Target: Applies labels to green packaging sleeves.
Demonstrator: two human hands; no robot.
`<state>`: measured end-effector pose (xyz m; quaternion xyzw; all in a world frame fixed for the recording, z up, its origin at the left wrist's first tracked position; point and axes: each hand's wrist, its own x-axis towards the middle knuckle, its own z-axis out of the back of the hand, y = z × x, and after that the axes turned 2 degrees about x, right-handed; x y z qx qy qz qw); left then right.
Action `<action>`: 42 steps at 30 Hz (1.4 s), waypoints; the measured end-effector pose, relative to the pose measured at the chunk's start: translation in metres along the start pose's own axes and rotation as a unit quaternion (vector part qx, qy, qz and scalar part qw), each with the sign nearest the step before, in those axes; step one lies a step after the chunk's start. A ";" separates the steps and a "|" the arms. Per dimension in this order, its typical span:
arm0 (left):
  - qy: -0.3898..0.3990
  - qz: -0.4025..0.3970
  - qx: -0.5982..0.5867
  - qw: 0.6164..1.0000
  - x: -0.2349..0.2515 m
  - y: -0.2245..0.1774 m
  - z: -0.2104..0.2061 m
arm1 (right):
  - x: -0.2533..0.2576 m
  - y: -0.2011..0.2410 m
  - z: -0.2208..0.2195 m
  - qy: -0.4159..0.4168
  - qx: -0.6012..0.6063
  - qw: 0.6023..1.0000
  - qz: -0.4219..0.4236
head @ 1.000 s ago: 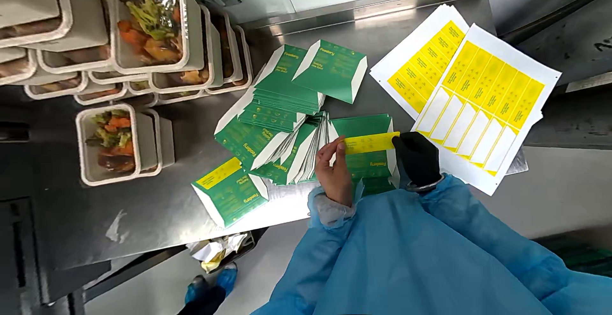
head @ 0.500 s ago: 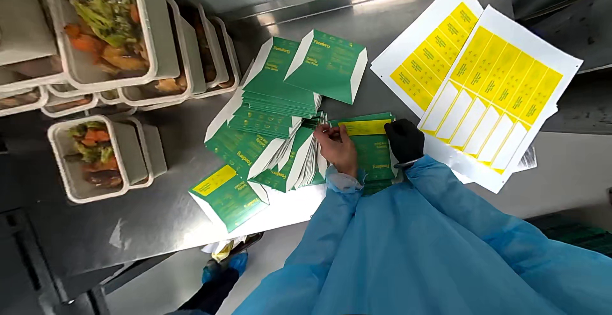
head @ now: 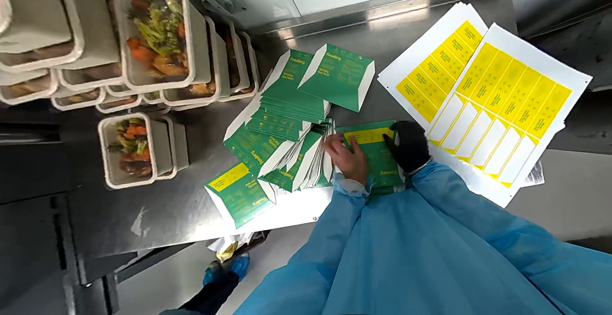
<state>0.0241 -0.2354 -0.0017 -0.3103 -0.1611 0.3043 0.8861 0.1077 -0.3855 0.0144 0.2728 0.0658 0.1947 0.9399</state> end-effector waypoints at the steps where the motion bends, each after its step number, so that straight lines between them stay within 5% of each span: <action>1: 0.047 -0.089 0.015 0.995 -0.004 0.004 0.003 | -0.004 0.004 -0.006 0.026 -0.003 0.997 0.078; 3: 0.146 -0.227 0.077 0.960 -0.004 0.017 0.003 | -0.009 0.004 -0.020 0.104 -0.013 0.981 0.164; 6: 0.221 -0.272 0.221 0.910 -0.001 0.036 0.009 | -0.022 -0.014 -0.022 0.183 -0.060 0.972 0.136; 11: 0.187 -0.237 0.236 0.924 -0.011 0.039 0.031 | -0.044 -0.050 0.005 0.085 -0.151 0.979 0.107; 14: 0.308 -0.302 0.206 0.878 -0.027 0.032 0.049 | -0.061 -0.075 0.034 0.004 -0.121 0.981 0.150; 20: 0.458 -0.279 0.239 0.809 -0.057 0.019 0.083 | -0.111 -0.133 0.079 0.010 -0.099 0.992 0.079; 22: 0.408 -0.324 0.195 0.831 -0.063 0.020 0.106 | -0.123 -0.154 0.087 0.011 -0.102 0.992 0.070; 24: 0.235 -0.366 0.106 0.894 -0.073 0.023 0.144 | -0.135 -0.174 0.098 0.012 -0.099 0.993 0.065; 27: -0.029 -0.268 0.042 0.962 -0.093 0.052 0.226 | -0.154 -0.205 0.117 0.029 -0.112 0.992 0.045; 30: -0.200 -0.107 0.168 0.959 -0.097 0.140 0.273 | -0.167 -0.227 0.129 0.092 -0.175 0.980 0.010; 32: -0.188 -0.014 0.225 0.956 -0.090 0.201 0.274 | -0.174 -0.234 0.128 0.138 -0.218 0.966 0.003; 36: 0.000 0.009 0.257 0.966 -0.069 0.272 0.260 | -0.178 -0.222 0.123 0.168 -0.256 0.952 0.012; 39: 0.116 0.070 0.262 0.956 -0.049 0.257 0.264 | -0.180 -0.207 0.142 0.203 -0.237 0.950 0.015; 42: 0.027 -0.031 0.203 0.978 -0.050 0.204 0.263 | -0.188 -0.213 0.155 0.139 -0.194 0.969 0.070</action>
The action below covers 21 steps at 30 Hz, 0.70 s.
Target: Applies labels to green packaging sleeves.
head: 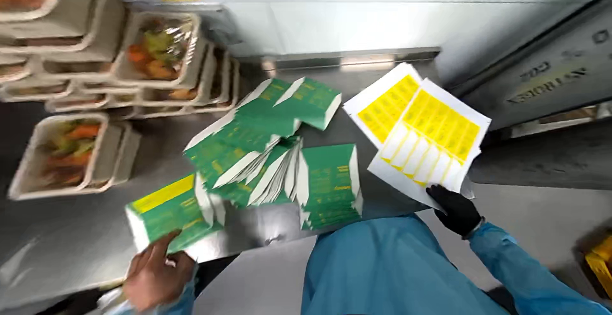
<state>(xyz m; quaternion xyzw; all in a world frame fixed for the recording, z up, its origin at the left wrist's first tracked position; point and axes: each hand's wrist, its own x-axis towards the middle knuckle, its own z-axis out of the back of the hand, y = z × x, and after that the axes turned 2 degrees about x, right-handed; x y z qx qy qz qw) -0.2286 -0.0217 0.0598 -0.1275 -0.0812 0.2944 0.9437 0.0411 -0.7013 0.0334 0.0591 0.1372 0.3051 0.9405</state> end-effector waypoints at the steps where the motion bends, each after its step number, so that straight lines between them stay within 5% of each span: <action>1: -0.035 -0.028 -0.062 0.997 -0.004 -0.030 0.000 | -0.003 0.003 0.004 -0.049 0.016 0.999 0.001; 3: 0.001 -0.030 -0.308 0.951 -0.017 -0.116 -0.015 | -0.005 0.017 0.015 -0.169 0.049 0.984 -0.037; 5: 0.167 0.016 -0.566 0.807 -0.034 -0.216 -0.046 | 0.005 0.039 0.030 -0.260 0.071 0.958 -0.095; 7: 0.344 0.017 -0.650 0.678 -0.046 -0.299 -0.082 | 0.026 0.071 0.049 -0.288 0.094 0.944 -0.131; 9: 0.424 0.033 -0.659 0.621 -0.044 -0.359 -0.107 | 0.047 0.109 0.061 -0.230 0.165 0.952 -0.121; 12: 0.353 0.164 -0.622 0.679 -0.036 -0.411 -0.113 | 0.065 0.127 0.073 0.003 0.367 0.930 -0.029; 16: 0.262 0.195 -0.458 0.827 -0.010 -0.420 -0.114 | 0.057 0.079 0.031 -0.071 0.284 0.956 0.004; 18: 0.284 0.187 -0.443 0.830 0.000 -0.408 -0.105 | 0.056 0.040 0.005 -0.109 0.151 0.982 0.015; 21: 0.285 0.258 -0.522 0.762 0.011 -0.392 -0.086 | 0.054 0.004 -0.014 -0.129 0.068 0.988 0.045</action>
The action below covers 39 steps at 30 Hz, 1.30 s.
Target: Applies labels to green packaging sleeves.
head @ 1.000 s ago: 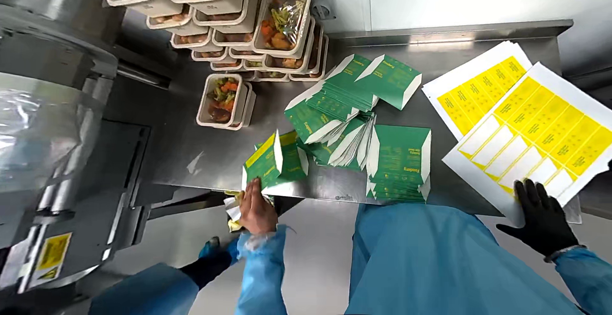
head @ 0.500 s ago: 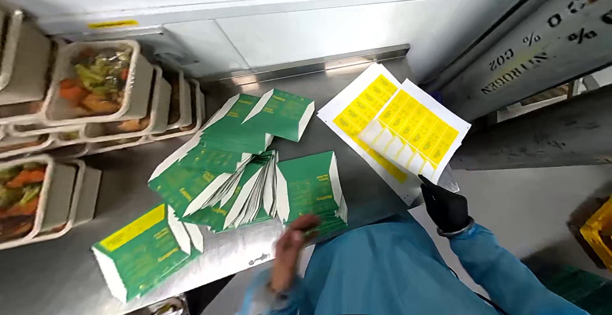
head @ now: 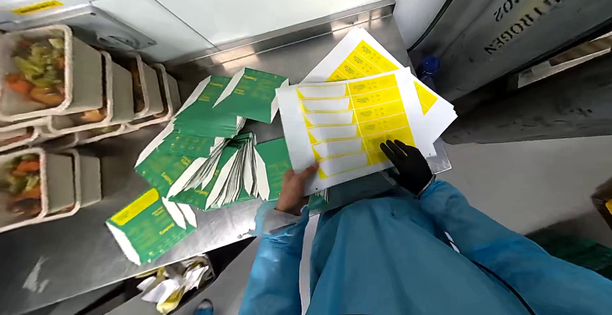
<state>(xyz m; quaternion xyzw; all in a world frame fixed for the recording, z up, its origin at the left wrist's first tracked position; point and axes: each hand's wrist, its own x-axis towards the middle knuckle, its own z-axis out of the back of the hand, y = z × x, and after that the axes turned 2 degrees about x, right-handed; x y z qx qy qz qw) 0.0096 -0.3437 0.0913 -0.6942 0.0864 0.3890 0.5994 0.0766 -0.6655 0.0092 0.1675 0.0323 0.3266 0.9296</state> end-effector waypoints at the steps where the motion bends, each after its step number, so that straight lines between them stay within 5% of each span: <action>1: -0.005 -0.008 -0.052 0.999 -0.003 0.006 0.008 | -0.002 -0.005 -0.005 -0.056 -0.018 0.998 0.025; 4: 0.119 -0.080 -0.272 0.951 -0.014 0.060 0.014 | -0.001 -0.001 -0.011 -0.157 -0.035 0.986 0.055; 8: 0.209 -0.122 -0.172 0.955 -0.034 0.096 -0.055 | 0.007 0.018 -0.003 -0.182 -0.033 0.980 0.075; 10: 0.163 -0.130 -0.128 0.970 -0.041 0.090 -0.087 | 0.009 0.027 0.006 -0.186 -0.041 0.977 0.097; 13: -0.019 -0.073 -0.228 0.971 -0.037 0.078 -0.121 | 0.005 0.036 0.019 -0.165 -0.026 0.976 0.143; 15: -0.063 -0.051 -0.270 0.960 -0.034 0.074 -0.125 | 0.003 0.037 0.023 -0.143 0.013 0.979 0.148; 19: -0.031 -0.087 -0.269 0.959 -0.042 0.082 -0.121 | 0.008 0.054 0.040 -0.130 0.191 0.973 0.019; 22: -0.017 -0.112 -0.270 0.956 -0.049 0.083 -0.123 | 0.013 0.069 0.045 -0.122 0.217 0.968 -0.033; 29: -0.017 -0.062 -0.323 0.944 -0.057 0.069 -0.132 | 0.005 0.073 0.043 -0.168 0.238 0.957 -0.009; 39: -0.003 -0.068 -0.284 0.956 -0.051 0.064 -0.134 | 0.012 0.061 0.055 -0.109 0.254 0.961 -0.013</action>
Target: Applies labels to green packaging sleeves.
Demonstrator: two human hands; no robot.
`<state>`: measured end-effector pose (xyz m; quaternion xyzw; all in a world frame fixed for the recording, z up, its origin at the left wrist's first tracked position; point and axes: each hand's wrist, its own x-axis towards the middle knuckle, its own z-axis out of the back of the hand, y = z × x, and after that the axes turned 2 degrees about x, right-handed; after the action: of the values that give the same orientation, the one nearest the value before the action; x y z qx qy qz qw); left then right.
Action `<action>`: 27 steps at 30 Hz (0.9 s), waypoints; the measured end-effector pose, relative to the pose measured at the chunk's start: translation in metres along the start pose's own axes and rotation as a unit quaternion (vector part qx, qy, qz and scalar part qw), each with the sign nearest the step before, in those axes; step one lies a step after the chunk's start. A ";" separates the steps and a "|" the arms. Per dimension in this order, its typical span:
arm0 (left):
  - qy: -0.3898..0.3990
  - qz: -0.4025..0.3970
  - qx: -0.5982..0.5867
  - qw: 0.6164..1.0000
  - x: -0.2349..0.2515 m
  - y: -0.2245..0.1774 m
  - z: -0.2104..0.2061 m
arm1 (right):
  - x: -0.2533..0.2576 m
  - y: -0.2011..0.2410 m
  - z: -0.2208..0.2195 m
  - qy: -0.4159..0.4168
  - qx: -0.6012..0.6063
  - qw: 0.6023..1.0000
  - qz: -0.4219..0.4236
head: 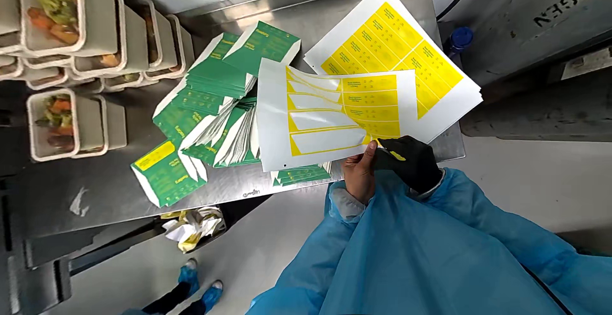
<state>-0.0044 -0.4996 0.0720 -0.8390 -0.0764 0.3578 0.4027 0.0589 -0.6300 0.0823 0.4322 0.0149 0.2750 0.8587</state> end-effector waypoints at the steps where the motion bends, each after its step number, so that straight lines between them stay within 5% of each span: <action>1: 0.006 -0.009 0.008 1.000 0.000 0.000 0.000 | 0.001 0.000 0.002 -0.007 0.016 1.000 -0.018; 10: 0.020 0.014 -0.001 1.000 0.001 0.001 -0.006 | 0.003 0.000 -0.001 -0.095 0.033 0.993 -0.066; 13: 0.011 0.031 -0.001 0.999 0.001 0.006 -0.010 | 0.004 -0.001 0.000 -0.098 0.063 0.980 -0.161; 16: 0.011 0.061 0.004 0.998 -0.002 0.012 -0.017 | 0.005 -0.012 0.011 -0.101 0.144 0.927 -0.330; 20: -0.030 0.103 -0.010 0.994 0.005 0.023 -0.019 | -0.001 -0.056 0.052 -0.135 0.173 0.874 -0.434; 23: -0.097 0.136 -0.028 0.986 0.013 0.033 -0.029 | 0.000 -0.094 0.095 -0.280 0.186 0.799 -0.498; 27: -0.123 0.201 0.018 0.972 0.022 0.048 -0.052 | 0.004 -0.123 0.157 -0.482 0.202 0.718 -0.460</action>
<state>0.0385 -0.5544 0.0474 -0.7796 0.0510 0.5329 0.3251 0.1597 -0.8012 0.0891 0.6095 -0.1485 -0.4092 0.6626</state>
